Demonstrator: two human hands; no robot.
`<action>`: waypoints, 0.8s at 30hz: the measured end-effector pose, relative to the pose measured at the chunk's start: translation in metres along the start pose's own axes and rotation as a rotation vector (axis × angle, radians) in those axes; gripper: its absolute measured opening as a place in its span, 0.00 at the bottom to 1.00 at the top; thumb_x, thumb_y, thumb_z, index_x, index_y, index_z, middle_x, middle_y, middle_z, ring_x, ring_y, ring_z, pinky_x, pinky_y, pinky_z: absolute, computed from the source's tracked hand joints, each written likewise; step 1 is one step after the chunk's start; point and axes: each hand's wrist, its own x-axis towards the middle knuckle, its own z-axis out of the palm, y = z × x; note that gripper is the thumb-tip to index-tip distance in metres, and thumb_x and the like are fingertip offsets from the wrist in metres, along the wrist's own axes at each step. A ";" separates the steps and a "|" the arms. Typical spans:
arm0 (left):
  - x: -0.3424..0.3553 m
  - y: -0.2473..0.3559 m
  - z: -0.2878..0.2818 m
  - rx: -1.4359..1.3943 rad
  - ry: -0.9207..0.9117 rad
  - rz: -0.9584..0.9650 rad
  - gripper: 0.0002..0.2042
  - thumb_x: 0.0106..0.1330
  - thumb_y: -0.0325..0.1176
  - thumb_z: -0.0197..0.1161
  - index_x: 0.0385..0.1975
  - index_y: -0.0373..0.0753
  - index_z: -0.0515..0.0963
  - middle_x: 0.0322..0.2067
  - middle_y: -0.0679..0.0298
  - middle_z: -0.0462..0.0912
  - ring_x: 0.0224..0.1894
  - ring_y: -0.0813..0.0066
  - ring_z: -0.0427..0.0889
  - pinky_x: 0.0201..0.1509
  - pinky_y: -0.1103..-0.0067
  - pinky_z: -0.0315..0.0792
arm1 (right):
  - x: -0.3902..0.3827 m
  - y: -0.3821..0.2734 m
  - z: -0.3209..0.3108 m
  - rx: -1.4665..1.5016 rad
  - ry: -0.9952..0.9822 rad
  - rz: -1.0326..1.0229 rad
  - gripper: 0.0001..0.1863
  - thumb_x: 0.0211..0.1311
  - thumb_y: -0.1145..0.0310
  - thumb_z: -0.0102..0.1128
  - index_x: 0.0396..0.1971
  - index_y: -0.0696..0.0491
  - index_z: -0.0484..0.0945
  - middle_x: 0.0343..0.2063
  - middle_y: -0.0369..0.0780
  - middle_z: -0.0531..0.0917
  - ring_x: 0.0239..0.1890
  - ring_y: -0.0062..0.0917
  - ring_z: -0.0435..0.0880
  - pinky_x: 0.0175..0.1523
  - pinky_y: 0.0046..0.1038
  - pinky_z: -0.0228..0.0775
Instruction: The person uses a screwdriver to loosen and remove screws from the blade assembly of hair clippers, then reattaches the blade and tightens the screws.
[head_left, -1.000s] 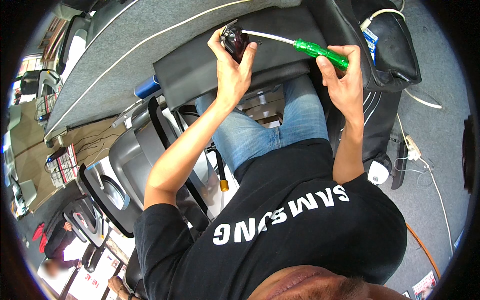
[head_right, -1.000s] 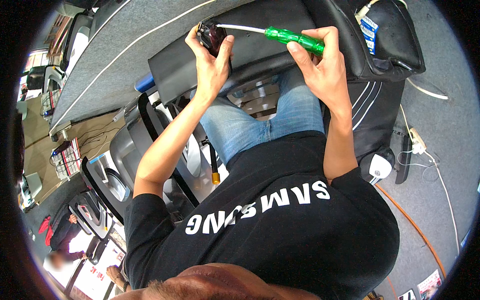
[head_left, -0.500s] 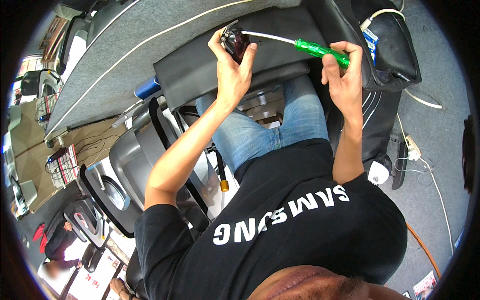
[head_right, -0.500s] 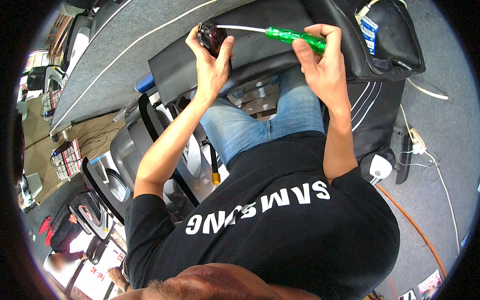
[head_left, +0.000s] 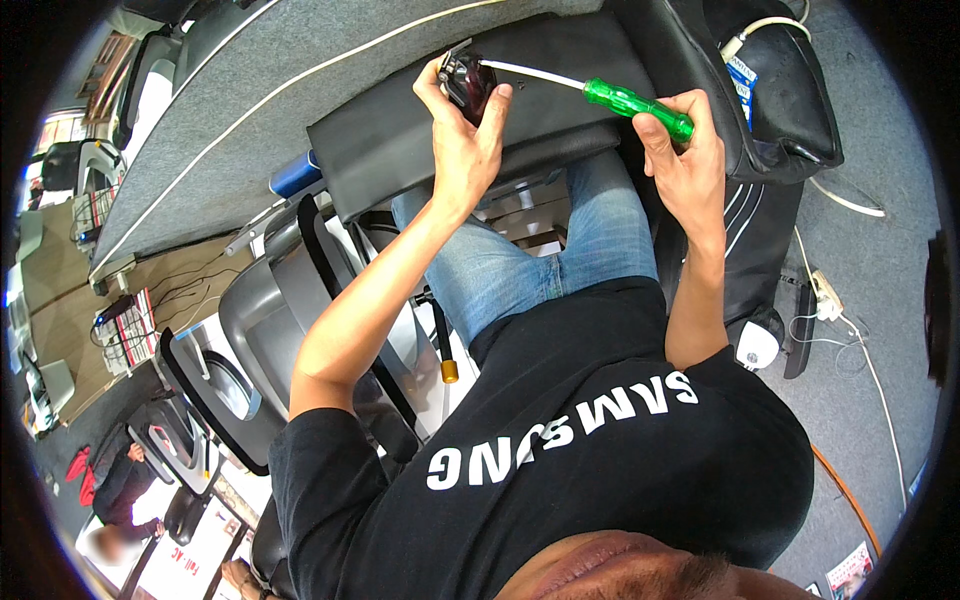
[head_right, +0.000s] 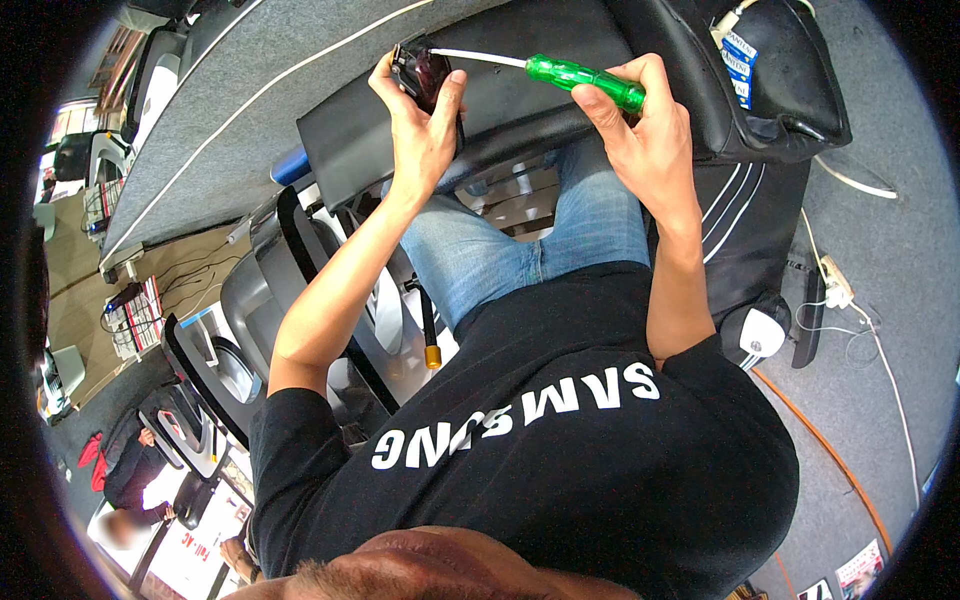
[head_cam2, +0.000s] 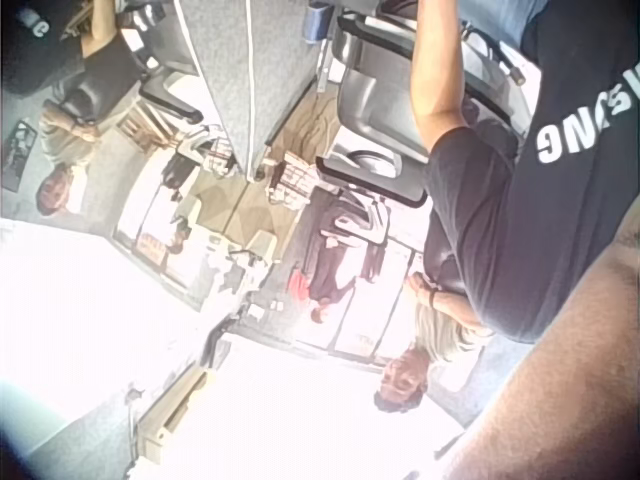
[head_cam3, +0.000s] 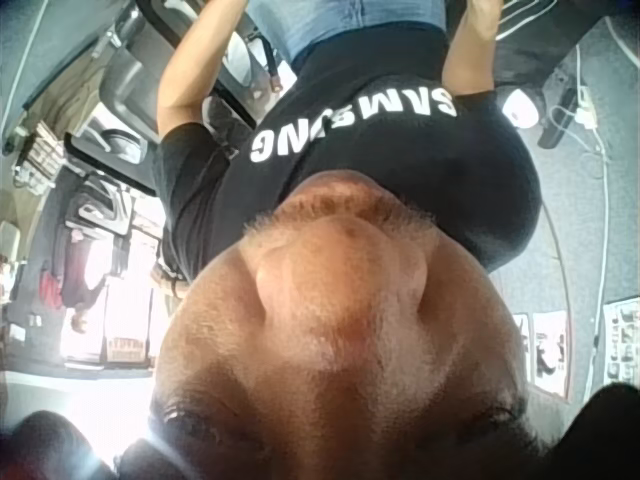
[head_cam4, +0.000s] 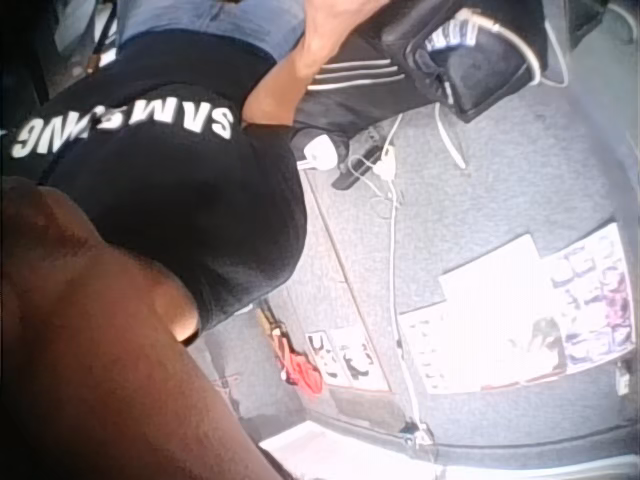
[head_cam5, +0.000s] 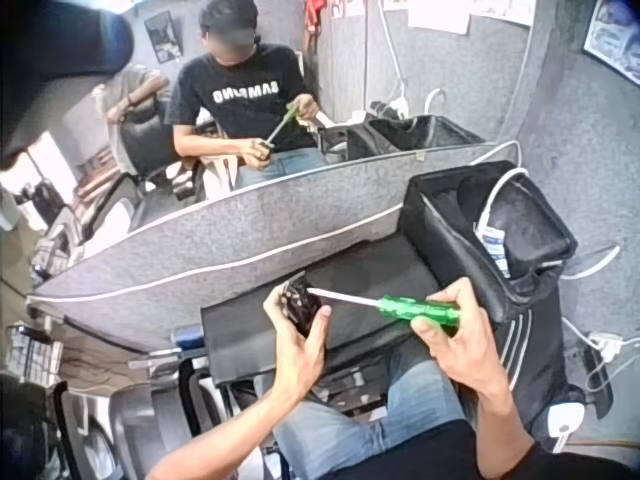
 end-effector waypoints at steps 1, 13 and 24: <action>0.000 0.000 0.000 -0.002 0.001 -0.003 0.34 0.74 0.35 0.71 0.68 0.43 0.51 0.39 0.61 0.78 0.30 0.77 0.81 0.32 0.78 0.79 | 0.001 0.001 -0.002 0.006 -0.023 0.043 0.25 0.71 0.48 0.71 0.45 0.56 0.73 0.22 0.34 0.79 0.26 0.13 0.77 0.32 0.20 0.69; -0.001 0.001 0.002 -0.022 -0.003 -0.018 0.33 0.74 0.36 0.71 0.68 0.42 0.52 0.38 0.61 0.77 0.30 0.77 0.81 0.32 0.78 0.78 | -0.002 0.003 0.006 0.096 0.050 -0.027 0.25 0.71 0.51 0.72 0.46 0.56 0.72 0.24 0.35 0.80 0.27 0.13 0.77 0.33 0.21 0.70; 0.000 -0.002 0.003 -0.009 -0.001 0.014 0.34 0.74 0.35 0.71 0.68 0.41 0.52 0.38 0.61 0.78 0.30 0.77 0.82 0.32 0.78 0.78 | -0.002 0.003 0.010 0.104 0.104 -0.086 0.26 0.72 0.51 0.71 0.48 0.57 0.69 0.29 0.37 0.81 0.29 0.14 0.77 0.34 0.20 0.70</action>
